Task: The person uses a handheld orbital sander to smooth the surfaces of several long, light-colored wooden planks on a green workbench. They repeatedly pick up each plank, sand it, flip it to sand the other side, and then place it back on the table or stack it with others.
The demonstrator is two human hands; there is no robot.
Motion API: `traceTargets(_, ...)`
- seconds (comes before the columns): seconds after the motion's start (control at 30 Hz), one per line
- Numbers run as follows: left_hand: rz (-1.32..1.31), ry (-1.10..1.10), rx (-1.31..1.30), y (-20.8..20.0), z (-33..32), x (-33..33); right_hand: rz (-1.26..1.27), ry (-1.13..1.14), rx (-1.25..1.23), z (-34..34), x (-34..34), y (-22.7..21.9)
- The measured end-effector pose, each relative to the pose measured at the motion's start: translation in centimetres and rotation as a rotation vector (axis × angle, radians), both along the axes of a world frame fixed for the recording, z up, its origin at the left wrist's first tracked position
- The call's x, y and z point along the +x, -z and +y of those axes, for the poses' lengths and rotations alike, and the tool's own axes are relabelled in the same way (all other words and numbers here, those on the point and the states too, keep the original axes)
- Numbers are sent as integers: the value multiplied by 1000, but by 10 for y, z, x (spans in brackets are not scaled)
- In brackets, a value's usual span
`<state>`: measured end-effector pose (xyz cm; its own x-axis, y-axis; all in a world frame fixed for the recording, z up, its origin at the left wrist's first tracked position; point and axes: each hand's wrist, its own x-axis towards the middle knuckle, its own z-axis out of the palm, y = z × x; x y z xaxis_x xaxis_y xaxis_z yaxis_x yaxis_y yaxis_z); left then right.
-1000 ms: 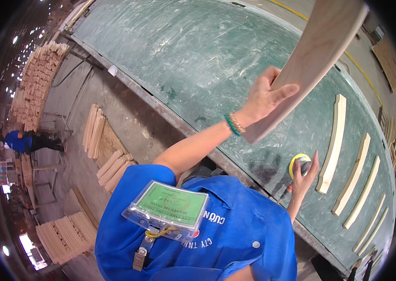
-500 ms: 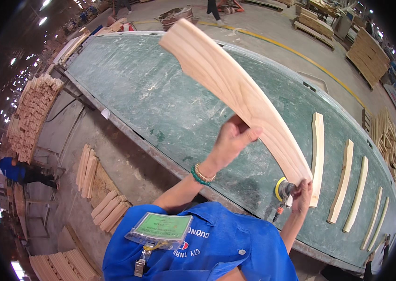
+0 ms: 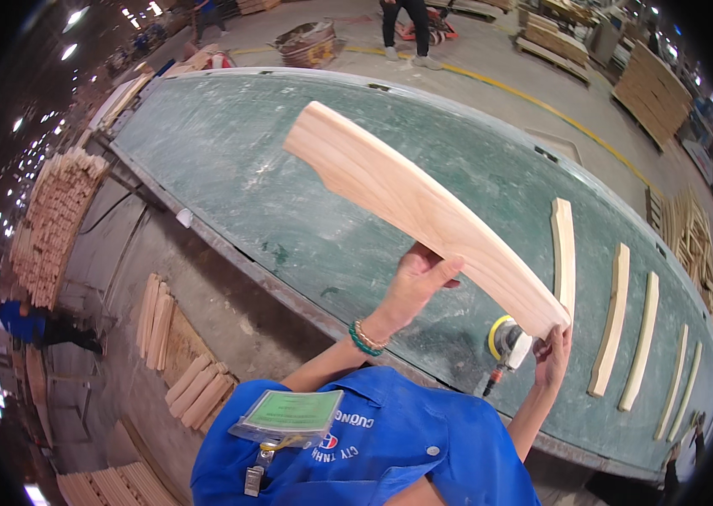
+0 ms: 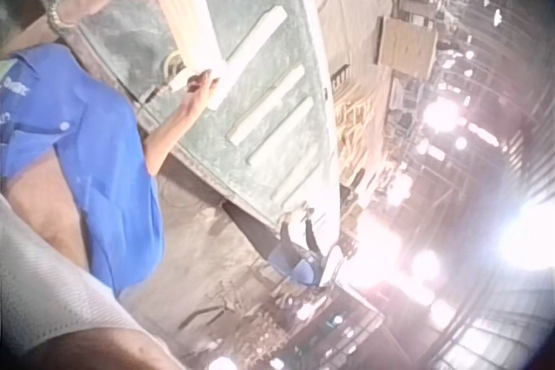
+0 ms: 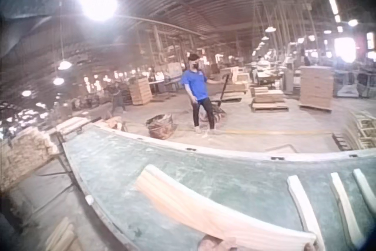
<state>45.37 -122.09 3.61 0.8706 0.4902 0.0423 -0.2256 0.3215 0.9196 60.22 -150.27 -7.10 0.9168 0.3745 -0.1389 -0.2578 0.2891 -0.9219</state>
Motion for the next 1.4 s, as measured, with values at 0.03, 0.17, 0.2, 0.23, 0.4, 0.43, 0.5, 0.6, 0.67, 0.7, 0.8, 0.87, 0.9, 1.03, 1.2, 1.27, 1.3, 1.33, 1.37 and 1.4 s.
traceTargets(0.03, 10, -14, -7, 3, -2, 2, -7, -3, 9, -6, 2, 0)
traceTargets(0.17, 87, -72, -34, 21, 1, 3, -3, -12, 26, -11, 1, -8)
traceTargets(0.2, 88, -73, -36, 24, 4, 0, -3, -20, 18, -8, 1, -14)
traceTargets(0.23, 87, -78, -39, 26, 7, -2, -4, -32, 10, -6, 1, -20)
traceTargets(0.4, 68, -59, -134, 31, 11, -2, -19, -52, 11, -9, -4, -43)
traceTargets(0.43, 51, -43, -162, 34, 13, -2, -20, -59, 18, -10, -4, -43)
traceTargets(0.5, 19, -17, -219, 41, 13, -2, -22, -79, 33, -15, -3, -41)
traceTargets(0.6, 29, -96, -391, 57, 20, 0, 74, -38, 139, -10, -4, -26)
traceTargets(0.67, 9, -35, -606, 87, 47, -8, 79, 7, 48, -14, 3, -11)
traceTargets(0.7, 38, -119, -685, 103, 52, -7, 27, 87, -124, -20, 6, 1)
traceTargets(0.8, 102, -271, -878, 149, 57, 4, -233, 406, -591, -67, 20, 52)
traceTargets(0.87, 77, -282, -1156, 181, 63, 10, -210, 541, -688, -98, 27, 68)
traceTargets(0.9, 66, -298, -1293, 194, 65, 10, -216, 574, -746, -105, 26, 72)
traceTargets(1.03, 67, -438, -1582, 223, 83, 25, -250, 586, -990, -116, 38, 83)
traceTargets(1.2, 239, -325, -1088, 234, 37, 61, -415, 344, -1429, -76, 70, 102)
traceTargets(1.27, 365, -45, -909, 216, 2, 76, -377, 218, -1516, -68, 85, 106)
traceTargets(1.3, 356, 73, -914, 205, -6, 77, -365, 158, -1540, -59, 96, 105)
traceTargets(1.33, 346, 201, -923, 198, -13, 77, -349, 138, -1585, -57, 104, 107)
traceTargets(1.37, 337, 331, -930, 189, -17, 77, -329, 138, -1606, -57, 112, 108)
traceTargets(1.4, 339, 348, -848, 179, -18, 73, -306, 136, -1626, -60, 119, 109)
